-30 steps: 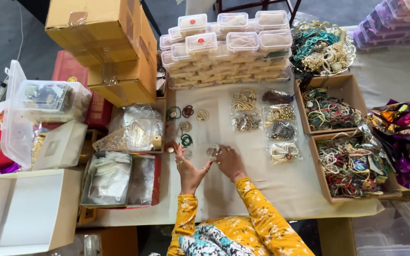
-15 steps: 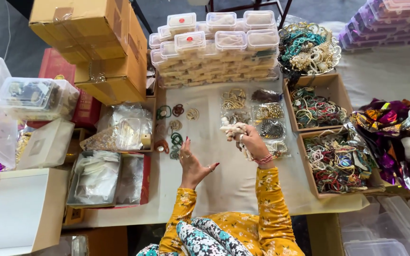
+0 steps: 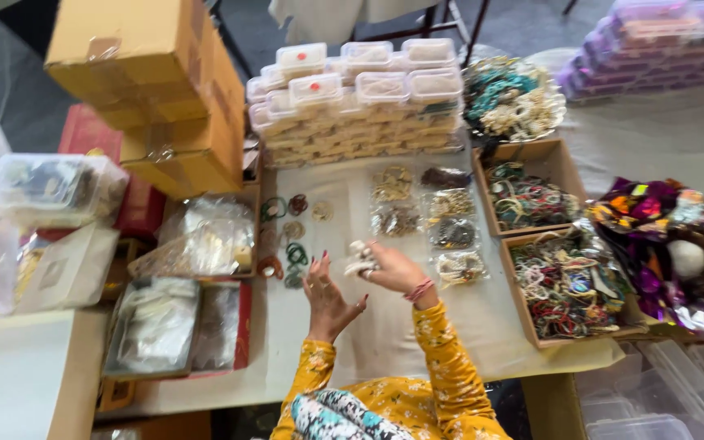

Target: Sorting and packaging beads and jewelry items into small plastic bags.

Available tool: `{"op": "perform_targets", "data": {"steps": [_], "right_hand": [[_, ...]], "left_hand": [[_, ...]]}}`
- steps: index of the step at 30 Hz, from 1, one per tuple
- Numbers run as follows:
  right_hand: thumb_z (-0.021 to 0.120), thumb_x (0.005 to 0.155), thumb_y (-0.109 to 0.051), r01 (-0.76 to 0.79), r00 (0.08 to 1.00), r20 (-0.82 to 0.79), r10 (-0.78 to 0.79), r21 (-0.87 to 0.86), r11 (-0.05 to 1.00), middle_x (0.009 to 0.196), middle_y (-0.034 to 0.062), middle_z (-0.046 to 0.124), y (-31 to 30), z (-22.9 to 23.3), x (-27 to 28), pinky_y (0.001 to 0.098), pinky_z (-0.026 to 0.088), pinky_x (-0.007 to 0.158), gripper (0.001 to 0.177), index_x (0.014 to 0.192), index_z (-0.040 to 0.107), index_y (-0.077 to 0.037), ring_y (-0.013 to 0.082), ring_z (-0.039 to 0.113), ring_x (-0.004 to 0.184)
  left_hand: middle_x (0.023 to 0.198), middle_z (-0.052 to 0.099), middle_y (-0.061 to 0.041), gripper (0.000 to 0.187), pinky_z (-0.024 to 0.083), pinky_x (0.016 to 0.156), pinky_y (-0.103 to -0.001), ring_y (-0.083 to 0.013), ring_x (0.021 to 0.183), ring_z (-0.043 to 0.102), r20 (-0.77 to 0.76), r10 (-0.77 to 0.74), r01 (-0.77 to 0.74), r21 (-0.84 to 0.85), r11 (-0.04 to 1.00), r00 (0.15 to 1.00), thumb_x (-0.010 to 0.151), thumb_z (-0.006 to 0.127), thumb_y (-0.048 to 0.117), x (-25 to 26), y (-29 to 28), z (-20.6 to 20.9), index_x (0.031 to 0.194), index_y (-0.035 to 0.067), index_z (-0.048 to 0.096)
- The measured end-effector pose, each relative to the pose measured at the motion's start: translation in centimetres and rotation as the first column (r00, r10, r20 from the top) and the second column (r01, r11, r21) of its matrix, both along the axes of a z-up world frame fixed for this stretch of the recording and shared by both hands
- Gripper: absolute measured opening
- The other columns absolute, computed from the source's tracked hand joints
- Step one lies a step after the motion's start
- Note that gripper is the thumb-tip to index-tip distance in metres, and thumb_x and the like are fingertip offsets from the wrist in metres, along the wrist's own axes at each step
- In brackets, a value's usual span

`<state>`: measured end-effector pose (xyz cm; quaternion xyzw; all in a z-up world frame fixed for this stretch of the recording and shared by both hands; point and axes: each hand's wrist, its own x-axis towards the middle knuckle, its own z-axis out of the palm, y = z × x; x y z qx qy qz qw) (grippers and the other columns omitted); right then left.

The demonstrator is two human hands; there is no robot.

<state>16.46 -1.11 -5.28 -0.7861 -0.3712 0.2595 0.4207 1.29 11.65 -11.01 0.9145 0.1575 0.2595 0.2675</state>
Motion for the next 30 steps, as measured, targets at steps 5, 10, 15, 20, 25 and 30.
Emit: {"op": "perform_targets", "data": {"steps": [5, 10, 15, 20, 25, 30], "right_hand": [[0.082, 0.078, -0.032, 0.061, 0.943, 0.331, -0.007, -0.154, 0.986, 0.094, 0.0159, 0.073, 0.3, -0.3, -0.7, 0.0476, 0.054, 0.077, 0.034, 0.103, 0.072, -0.010, 0.0370, 0.068, 0.091], [0.081, 0.072, -0.027, -0.072, 0.942, 0.303, 0.143, -0.235, 0.969, 0.092, 0.0158, 0.073, 0.9, -0.5, -1.2, 0.0474, 0.055, 0.078, 0.033, 0.099, 0.073, -0.011, 0.0374, 0.069, 0.090], [0.078, 0.072, -0.025, -0.097, 0.958, 0.254, 0.136, -0.158, 0.983, 0.090, 0.0181, 0.072, 1.2, -0.3, -1.7, 0.0493, 0.054, 0.077, 0.041, 0.104, 0.064, -0.005, 0.0400, 0.068, 0.090], [0.078, 0.082, -0.042, -0.096, 0.958, 0.232, 0.168, -0.294, 0.951, 0.090, 0.0187, 0.072, 0.8, 0.8, -1.9, 0.0504, 0.053, 0.077, 0.039, 0.099, 0.070, -0.007, 0.0406, 0.068, 0.090], [0.069, 0.088, -0.054, -0.067, 0.976, 0.172, 0.137, -0.360, 0.930, 0.090, 0.0159, 0.076, 0.6, 2.4, -2.3, 0.0463, 0.054, 0.081, 0.046, 0.108, 0.073, -0.012, 0.0361, 0.070, 0.091], [0.063, 0.097, -0.057, -0.125, 0.949, 0.247, 0.198, -0.283, 0.951, 0.094, 0.0132, 0.076, 1.0, 2.9, -2.6, 0.0449, 0.052, 0.088, 0.045, 0.109, 0.078, -0.017, 0.0363, 0.065, 0.094]], "left_hand": [[0.143, 0.037, -0.017, 0.128, 0.025, 0.110, -0.066, -0.0401, 0.138, 0.034, -0.033, 0.027, -0.027, -0.018, 0.999, 0.999, 0.053, 0.092, 0.041, 0.0, -0.1, -0.4, 0.152, 0.005, 0.018], [0.143, 0.039, -0.017, 0.123, 0.027, 0.110, -0.065, -0.0375, 0.137, 0.038, 0.003, 0.049, -0.049, -0.023, 0.999, 0.999, 0.058, 0.090, 0.038, 0.1, -0.2, -0.1, 0.153, 0.006, 0.019], [0.139, 0.041, -0.017, 0.120, 0.031, 0.109, -0.060, -0.0372, 0.134, 0.041, 0.025, 0.069, -0.068, -0.033, 0.997, 0.997, 0.059, 0.087, 0.035, 0.2, -0.4, -0.1, 0.153, 0.005, 0.020], [0.133, 0.042, -0.019, 0.126, 0.033, 0.107, -0.056, -0.0389, 0.125, 0.043, 0.011, 0.051, -0.049, -0.127, 0.991, 0.999, 0.057, 0.090, 0.037, 0.2, -0.4, -0.4, 0.153, 0.000, 0.017], [0.130, 0.043, -0.017, 0.121, 0.035, 0.108, -0.055, -0.0357, 0.122, 0.045, 0.023, 0.031, -0.026, -0.181, 0.983, 0.999, 0.063, 0.088, 0.038, 0.5, -1.1, -0.7, 0.155, 0.002, 0.018], [0.146, 0.037, -0.020, 0.095, 0.035, 0.109, -0.052, -0.0357, 0.125, 0.042, -0.014, 0.017, -0.016, 0.097, 0.995, 1.000, 0.062, 0.092, 0.036, 0.7, -1.6, -0.7, 0.138, 0.026, 0.036]]}}
